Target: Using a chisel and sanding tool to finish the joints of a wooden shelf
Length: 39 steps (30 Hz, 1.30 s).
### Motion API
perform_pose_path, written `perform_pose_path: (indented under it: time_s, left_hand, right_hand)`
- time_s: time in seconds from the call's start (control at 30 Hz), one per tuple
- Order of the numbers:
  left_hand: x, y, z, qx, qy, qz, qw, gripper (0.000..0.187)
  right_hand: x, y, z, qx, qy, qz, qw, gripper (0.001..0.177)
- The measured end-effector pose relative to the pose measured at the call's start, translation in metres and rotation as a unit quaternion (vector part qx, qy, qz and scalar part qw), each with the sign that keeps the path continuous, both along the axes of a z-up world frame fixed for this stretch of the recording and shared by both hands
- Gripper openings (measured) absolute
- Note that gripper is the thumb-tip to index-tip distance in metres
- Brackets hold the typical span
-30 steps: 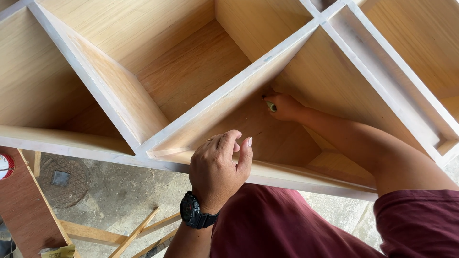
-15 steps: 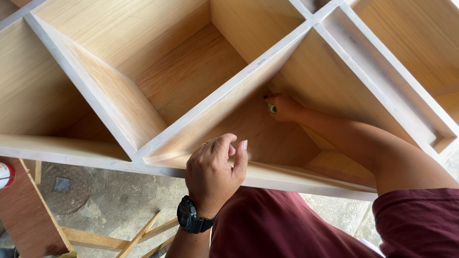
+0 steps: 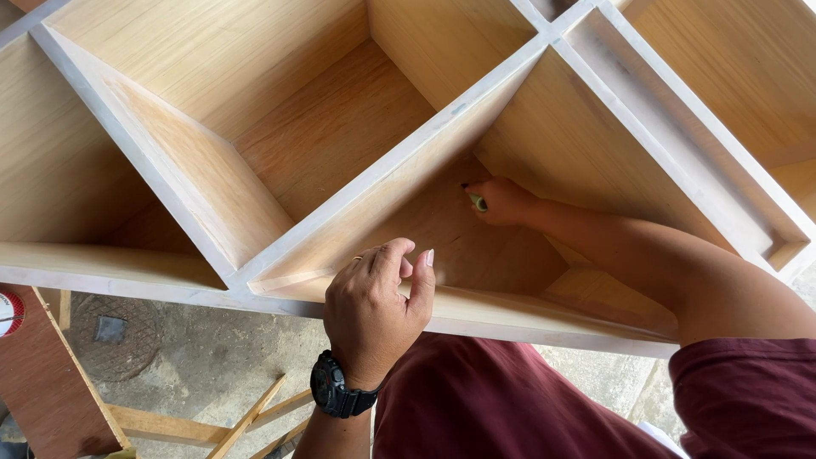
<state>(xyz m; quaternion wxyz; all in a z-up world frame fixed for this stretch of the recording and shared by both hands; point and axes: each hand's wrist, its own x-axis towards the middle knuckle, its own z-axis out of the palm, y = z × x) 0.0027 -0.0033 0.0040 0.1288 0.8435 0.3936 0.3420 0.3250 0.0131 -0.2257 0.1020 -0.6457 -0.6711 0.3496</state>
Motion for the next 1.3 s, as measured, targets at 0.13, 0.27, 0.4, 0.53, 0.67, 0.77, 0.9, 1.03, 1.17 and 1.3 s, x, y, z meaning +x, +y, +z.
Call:
perform_pose_path:
  time_s: [0.13, 0.27, 0.4, 0.53, 0.67, 0.77, 0.9, 1.03, 1.17, 1.3]
  left_hand:
    - [0.001, 0.0, 0.0, 0.003, 0.003, 0.007, 1.0, 0.018]
    - [0.0, 0.0, -0.003, -0.001, 0.003, 0.004, 1.0, 0.018]
    - [0.001, 0.0, -0.001, -0.005, 0.005, 0.006, 1.0, 0.018]
    - [0.001, 0.0, 0.0, -0.011, 0.006, 0.003, 1.0, 0.017]
    - [0.001, 0.0, -0.004, -0.005, 0.008, 0.011, 1.0, 0.019]
    - [0.002, 0.0, -0.003, -0.003, 0.007, 0.01, 1.0, 0.019]
    - [0.001, 0.0, -0.002, -0.003, 0.007, 0.007, 1.0, 0.018]
    - [0.001, 0.001, -0.002, 0.001, 0.003, 0.002, 1.0, 0.017]
    - [0.001, 0.0, 0.001, -0.003, 0.006, 0.0, 1.0, 0.017]
    - [0.0, 0.0, 0.0, -0.003, 0.004, -0.008, 1.0, 0.017]
  right_hand:
    - [0.021, 0.007, -0.014, 0.007, 0.005, 0.007, 1.0, 0.056]
    - [0.032, 0.014, -0.004, 0.005, 0.05, -0.041, 0.998, 0.049]
    - [0.027, 0.018, 0.024, -0.042, 0.091, -0.054, 0.994, 0.043]
    - [0.013, 0.031, 0.021, -0.09, 0.077, -0.039, 0.992, 0.034]
    - [0.0, 0.04, 0.002, -0.131, 0.063, 0.005, 0.989, 0.038]
    - [-0.004, 0.047, -0.011, -0.143, 0.047, 0.037, 0.988, 0.039]
    - [-0.005, 0.052, -0.011, -0.158, 0.038, 0.07, 0.984, 0.039]
    - [-0.002, 0.052, 0.03, -0.152, 0.021, 0.092, 0.984, 0.041]
    - [0.014, 0.05, 0.036, -0.151, -0.049, 0.108, 0.981, 0.042]
    - [0.025, 0.044, 0.039, -0.144, -0.105, 0.107, 0.978, 0.04]
